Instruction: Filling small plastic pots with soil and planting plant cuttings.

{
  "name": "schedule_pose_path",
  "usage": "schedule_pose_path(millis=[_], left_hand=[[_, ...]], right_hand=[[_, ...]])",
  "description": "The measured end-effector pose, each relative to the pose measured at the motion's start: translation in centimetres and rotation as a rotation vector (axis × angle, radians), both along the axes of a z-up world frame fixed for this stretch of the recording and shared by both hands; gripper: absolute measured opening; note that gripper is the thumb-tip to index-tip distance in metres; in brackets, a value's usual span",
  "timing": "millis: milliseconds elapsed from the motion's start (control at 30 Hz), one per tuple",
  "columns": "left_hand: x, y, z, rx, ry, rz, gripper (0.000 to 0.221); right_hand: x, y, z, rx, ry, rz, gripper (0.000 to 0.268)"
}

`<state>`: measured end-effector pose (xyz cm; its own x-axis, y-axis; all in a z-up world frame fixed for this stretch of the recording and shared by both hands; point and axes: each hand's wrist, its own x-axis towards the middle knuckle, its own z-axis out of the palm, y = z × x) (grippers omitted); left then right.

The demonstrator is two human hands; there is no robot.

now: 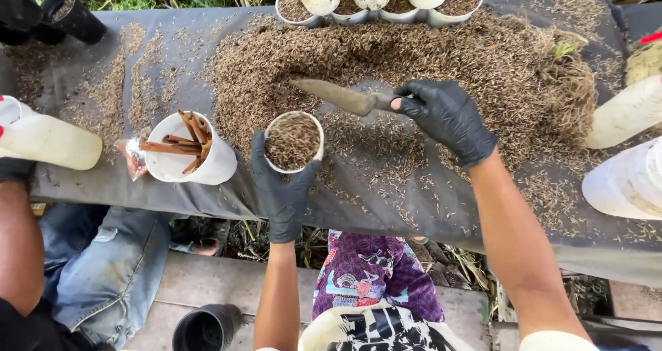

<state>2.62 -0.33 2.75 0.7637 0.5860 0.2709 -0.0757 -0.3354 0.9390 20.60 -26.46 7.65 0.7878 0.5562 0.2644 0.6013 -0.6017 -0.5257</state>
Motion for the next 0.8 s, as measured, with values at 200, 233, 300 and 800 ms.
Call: schedule_pose_path(millis=[200,233,300,800], left_hand=[[1.3,-0.4,2.6,0.236,0.145,0.150,0.115],[1.5,-0.3,2.4,0.257,0.134,0.155,0.116],[1.9,0.0,1.7,0.278,0.117,0.158,0.117],[2.0,-1.2,1.8,0.166,-0.014,0.121,0.117]], right_hand=[[-1.1,0.8,-0.2,0.132,0.134,0.024,0.024],[-0.9,0.8,-0.6,0.133,0.121,0.016,0.024],[-0.7,0.7,-0.3,0.135,0.102,0.005,0.024],[-1.9,1.2,1.4,0.097,0.122,-0.031,0.024]])
